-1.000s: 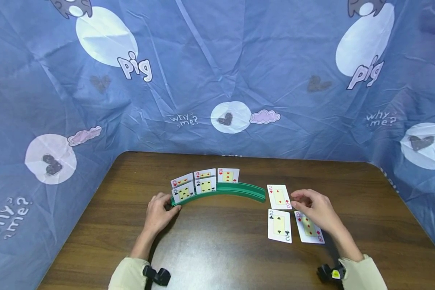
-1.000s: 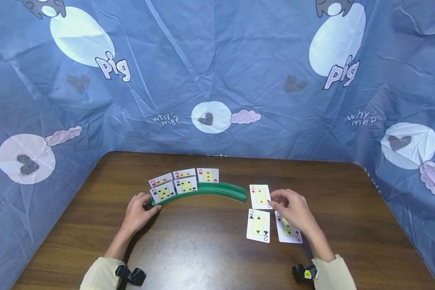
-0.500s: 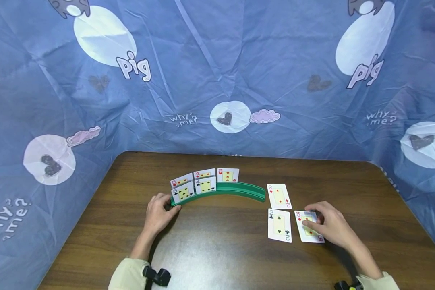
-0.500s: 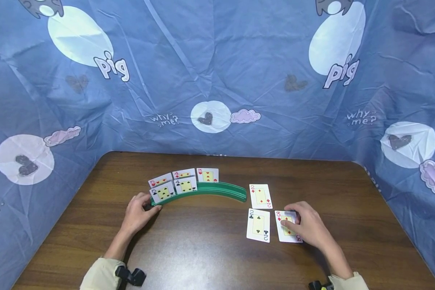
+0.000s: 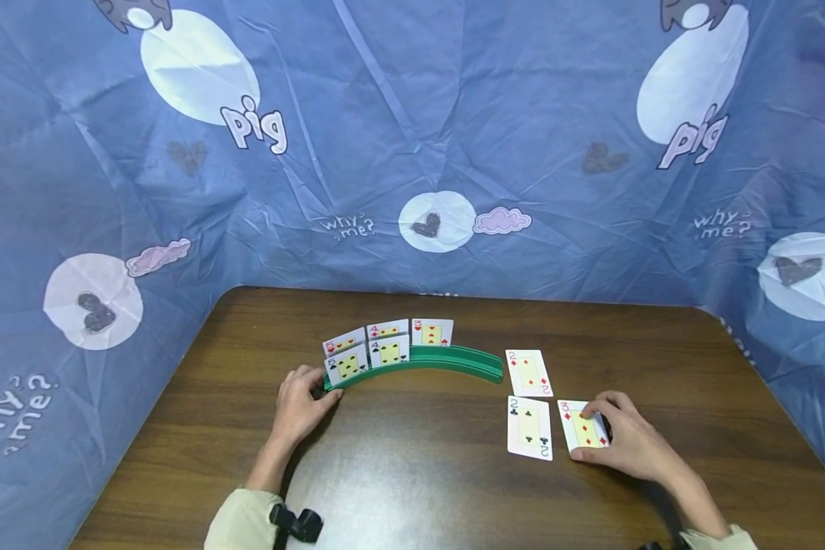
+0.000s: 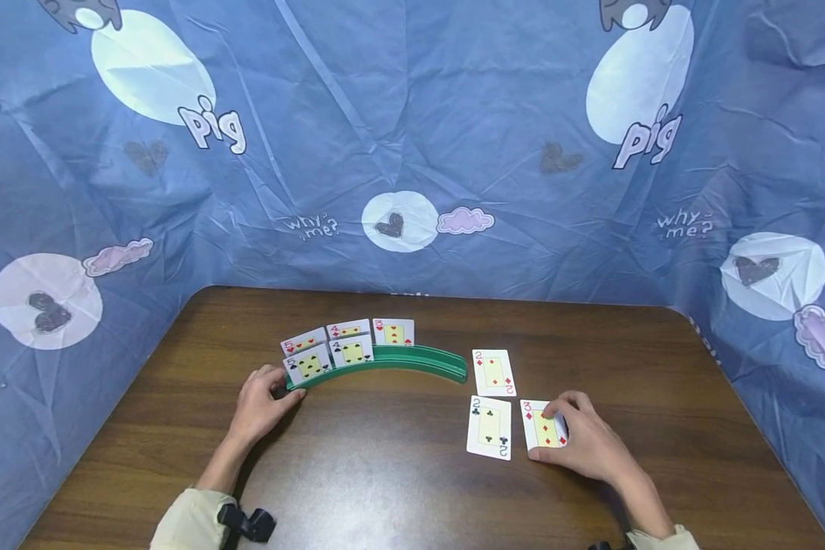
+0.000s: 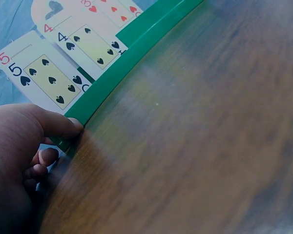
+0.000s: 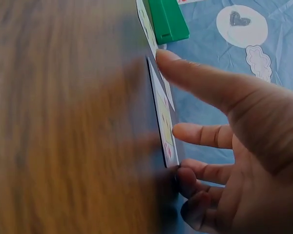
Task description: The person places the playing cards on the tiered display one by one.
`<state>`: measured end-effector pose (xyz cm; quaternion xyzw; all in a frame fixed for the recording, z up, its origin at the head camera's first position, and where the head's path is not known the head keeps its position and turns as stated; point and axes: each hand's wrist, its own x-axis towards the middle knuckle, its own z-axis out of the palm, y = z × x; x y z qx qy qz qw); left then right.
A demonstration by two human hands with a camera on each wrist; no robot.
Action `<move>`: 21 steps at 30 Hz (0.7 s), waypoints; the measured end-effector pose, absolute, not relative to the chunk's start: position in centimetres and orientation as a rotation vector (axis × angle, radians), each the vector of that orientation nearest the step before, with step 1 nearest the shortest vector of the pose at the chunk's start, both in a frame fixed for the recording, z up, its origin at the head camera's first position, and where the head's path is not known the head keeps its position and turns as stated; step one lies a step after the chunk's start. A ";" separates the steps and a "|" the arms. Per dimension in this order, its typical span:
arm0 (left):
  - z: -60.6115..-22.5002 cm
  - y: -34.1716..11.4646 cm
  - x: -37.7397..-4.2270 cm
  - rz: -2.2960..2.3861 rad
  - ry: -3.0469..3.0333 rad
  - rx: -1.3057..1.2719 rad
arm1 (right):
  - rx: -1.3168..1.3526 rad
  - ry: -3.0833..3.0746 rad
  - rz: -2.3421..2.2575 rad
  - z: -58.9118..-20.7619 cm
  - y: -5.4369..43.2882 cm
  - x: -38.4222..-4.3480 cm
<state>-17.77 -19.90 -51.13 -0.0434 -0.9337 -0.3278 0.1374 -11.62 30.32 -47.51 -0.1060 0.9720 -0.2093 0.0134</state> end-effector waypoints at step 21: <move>-51.1 -19.8 -17.7 -0.950 -2.710 -0.119 | -0.146 2.992 -0.517 -47.5 29.3 -12.0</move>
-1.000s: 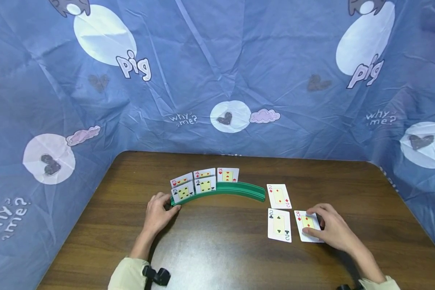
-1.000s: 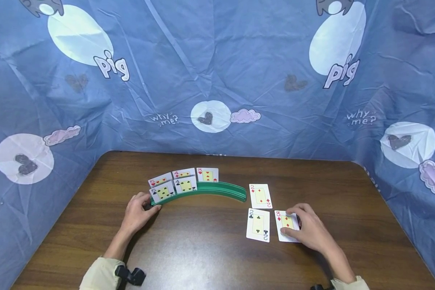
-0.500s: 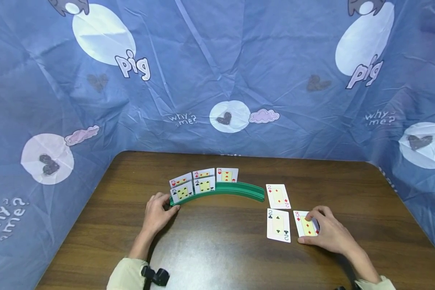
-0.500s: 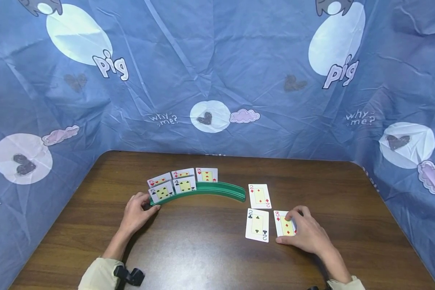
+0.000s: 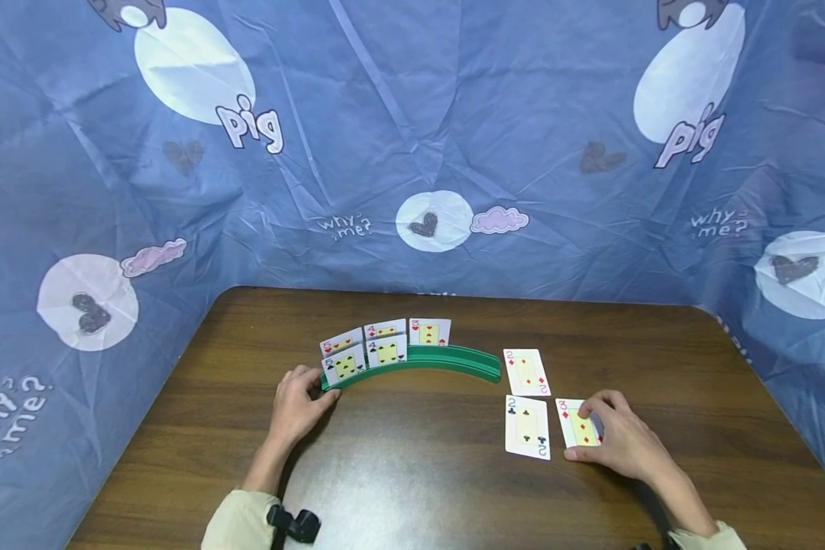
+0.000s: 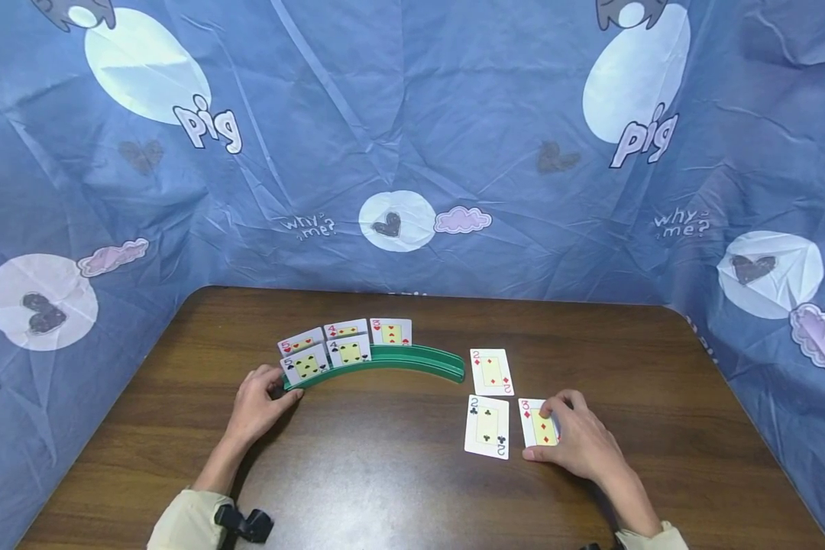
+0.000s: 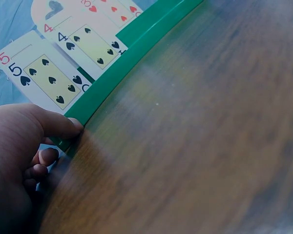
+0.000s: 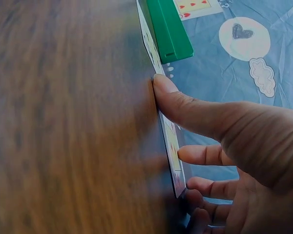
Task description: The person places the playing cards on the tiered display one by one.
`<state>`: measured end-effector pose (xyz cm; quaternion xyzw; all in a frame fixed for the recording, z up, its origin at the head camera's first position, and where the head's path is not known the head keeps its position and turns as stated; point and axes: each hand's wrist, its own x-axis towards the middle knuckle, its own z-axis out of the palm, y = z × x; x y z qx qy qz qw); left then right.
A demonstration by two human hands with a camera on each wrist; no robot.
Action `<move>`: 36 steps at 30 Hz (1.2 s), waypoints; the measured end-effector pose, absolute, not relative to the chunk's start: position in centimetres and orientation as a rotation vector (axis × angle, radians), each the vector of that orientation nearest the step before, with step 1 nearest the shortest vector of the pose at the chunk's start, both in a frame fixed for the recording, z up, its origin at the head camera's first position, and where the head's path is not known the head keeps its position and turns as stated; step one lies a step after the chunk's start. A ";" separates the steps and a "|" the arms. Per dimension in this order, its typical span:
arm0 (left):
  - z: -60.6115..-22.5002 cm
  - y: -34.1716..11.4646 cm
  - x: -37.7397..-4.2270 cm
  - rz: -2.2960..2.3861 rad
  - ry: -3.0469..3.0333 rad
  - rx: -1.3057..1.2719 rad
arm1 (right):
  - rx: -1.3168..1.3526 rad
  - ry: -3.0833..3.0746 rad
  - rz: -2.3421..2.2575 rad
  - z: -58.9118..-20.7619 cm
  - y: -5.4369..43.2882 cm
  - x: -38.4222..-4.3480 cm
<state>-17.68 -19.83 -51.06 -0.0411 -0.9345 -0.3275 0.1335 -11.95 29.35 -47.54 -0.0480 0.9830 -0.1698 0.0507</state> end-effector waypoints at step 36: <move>-51.1 -19.8 -17.7 -0.963 -2.702 -0.109 | -0.150 3.122 -0.486 -44.7 30.4 -11.4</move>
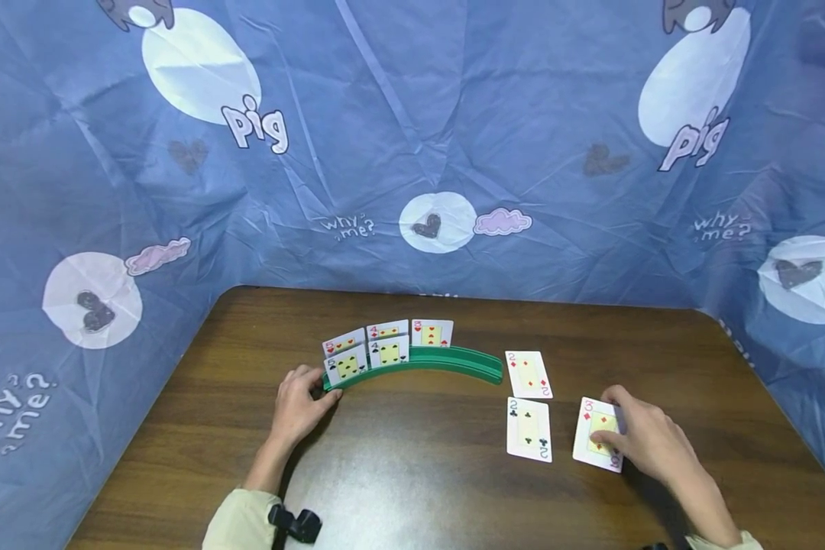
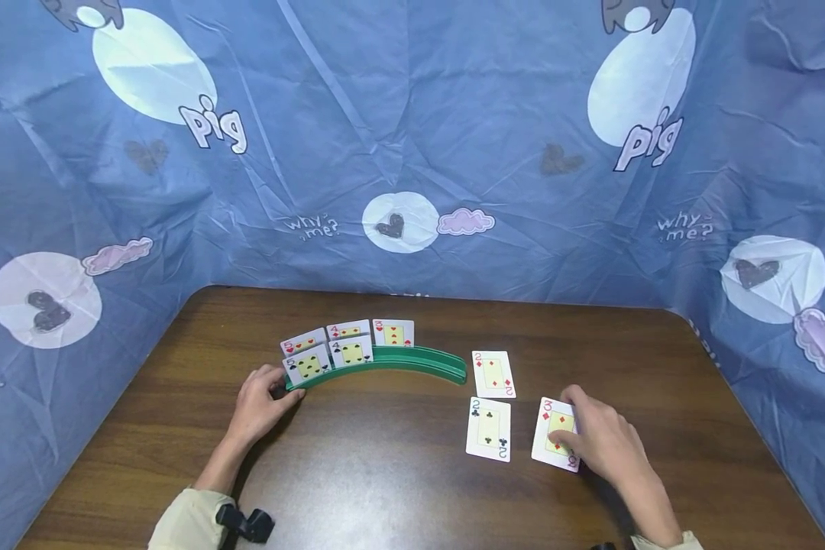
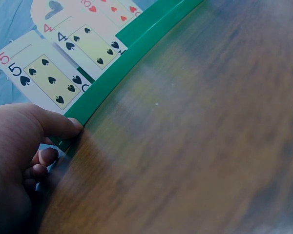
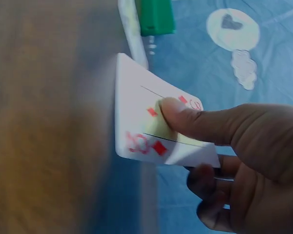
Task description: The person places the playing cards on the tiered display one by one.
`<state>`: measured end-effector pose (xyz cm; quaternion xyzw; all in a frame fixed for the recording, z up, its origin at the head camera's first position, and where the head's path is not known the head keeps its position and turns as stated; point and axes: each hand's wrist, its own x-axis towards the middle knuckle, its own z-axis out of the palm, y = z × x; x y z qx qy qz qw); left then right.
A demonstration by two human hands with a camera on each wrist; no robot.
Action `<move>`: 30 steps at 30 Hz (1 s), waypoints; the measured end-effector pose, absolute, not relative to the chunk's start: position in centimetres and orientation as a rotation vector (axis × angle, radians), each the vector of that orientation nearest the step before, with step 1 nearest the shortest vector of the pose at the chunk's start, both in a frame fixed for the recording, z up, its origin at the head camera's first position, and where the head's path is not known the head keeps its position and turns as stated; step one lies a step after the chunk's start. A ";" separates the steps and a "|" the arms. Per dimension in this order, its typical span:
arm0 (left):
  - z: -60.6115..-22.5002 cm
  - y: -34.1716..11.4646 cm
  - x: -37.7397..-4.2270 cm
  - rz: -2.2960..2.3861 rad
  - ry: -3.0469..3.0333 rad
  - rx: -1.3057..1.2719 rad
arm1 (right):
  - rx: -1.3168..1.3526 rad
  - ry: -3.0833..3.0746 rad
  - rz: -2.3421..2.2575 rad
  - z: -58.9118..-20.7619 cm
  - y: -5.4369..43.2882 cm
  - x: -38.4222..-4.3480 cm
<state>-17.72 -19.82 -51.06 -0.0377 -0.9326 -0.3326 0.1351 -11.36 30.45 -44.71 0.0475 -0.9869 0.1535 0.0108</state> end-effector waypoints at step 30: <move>-51.0 -19.9 -17.7 -0.970 -2.716 -0.096 | 0.505 -2.656 0.726 -41.6 27.0 -11.8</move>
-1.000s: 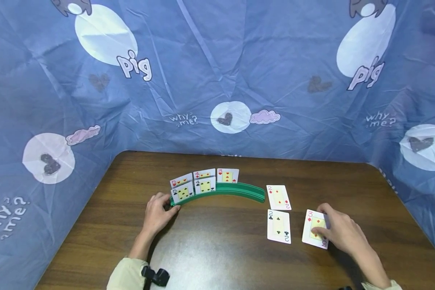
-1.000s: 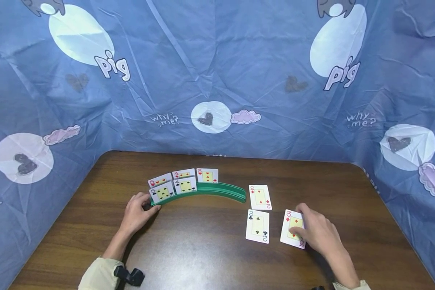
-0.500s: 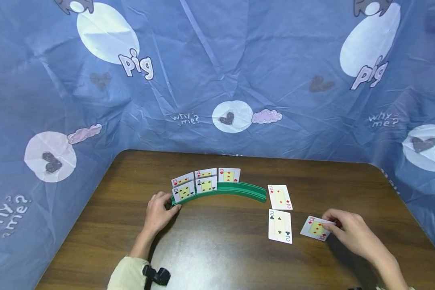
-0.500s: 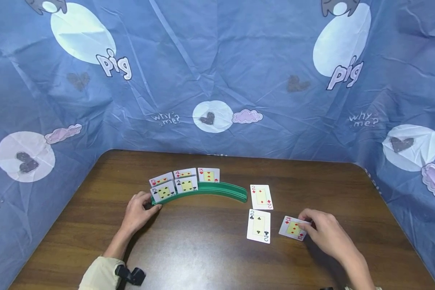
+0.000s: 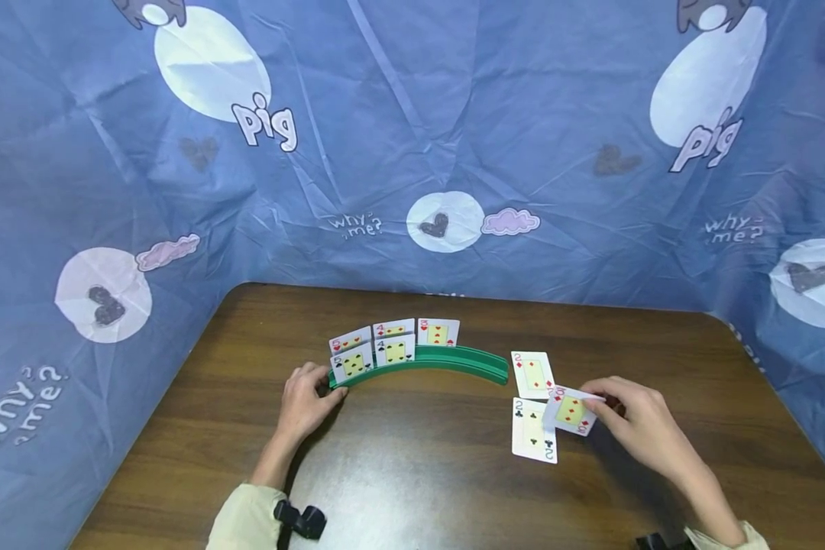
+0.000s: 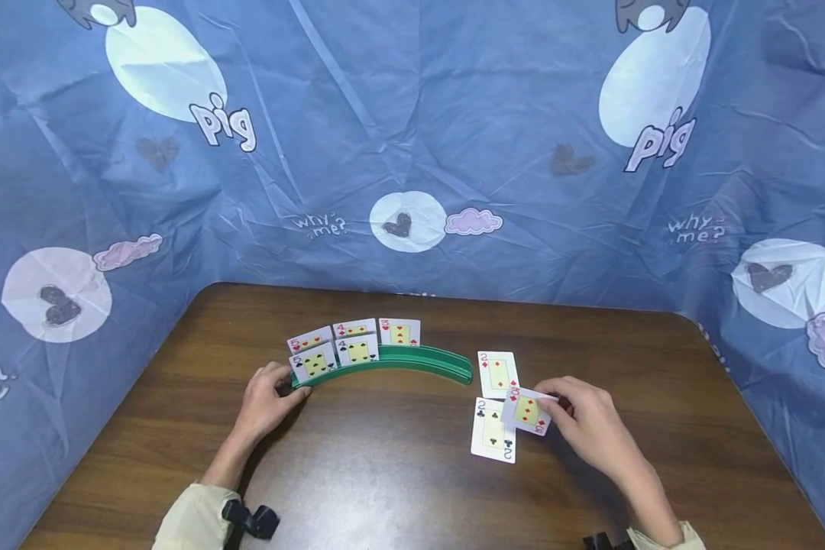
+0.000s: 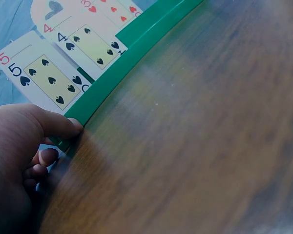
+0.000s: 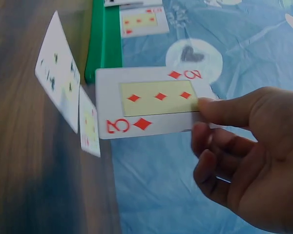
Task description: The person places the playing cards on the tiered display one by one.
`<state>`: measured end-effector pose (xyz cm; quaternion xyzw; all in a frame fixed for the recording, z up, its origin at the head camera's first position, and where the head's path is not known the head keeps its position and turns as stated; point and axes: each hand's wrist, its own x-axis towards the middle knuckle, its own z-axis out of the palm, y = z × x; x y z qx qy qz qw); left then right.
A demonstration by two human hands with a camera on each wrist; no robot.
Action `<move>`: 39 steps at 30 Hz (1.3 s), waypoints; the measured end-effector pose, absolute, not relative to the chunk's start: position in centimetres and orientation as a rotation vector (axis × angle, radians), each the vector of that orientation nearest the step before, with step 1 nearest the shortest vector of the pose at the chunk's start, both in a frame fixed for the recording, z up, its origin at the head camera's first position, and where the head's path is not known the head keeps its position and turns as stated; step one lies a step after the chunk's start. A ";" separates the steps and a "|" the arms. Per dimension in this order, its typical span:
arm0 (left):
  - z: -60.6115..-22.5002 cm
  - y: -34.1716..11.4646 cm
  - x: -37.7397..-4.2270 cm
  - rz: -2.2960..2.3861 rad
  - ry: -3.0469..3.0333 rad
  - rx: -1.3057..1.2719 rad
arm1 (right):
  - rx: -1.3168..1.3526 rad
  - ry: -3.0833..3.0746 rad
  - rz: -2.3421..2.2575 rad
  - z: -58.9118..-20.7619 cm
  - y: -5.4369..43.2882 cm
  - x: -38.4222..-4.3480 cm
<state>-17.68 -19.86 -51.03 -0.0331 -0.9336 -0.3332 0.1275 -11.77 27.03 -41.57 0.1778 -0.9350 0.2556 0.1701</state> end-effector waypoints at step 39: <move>-50.9 -19.9 -17.7 -0.963 -2.709 -0.105 | 0.598 -2.487 1.033 -41.2 13.8 -20.6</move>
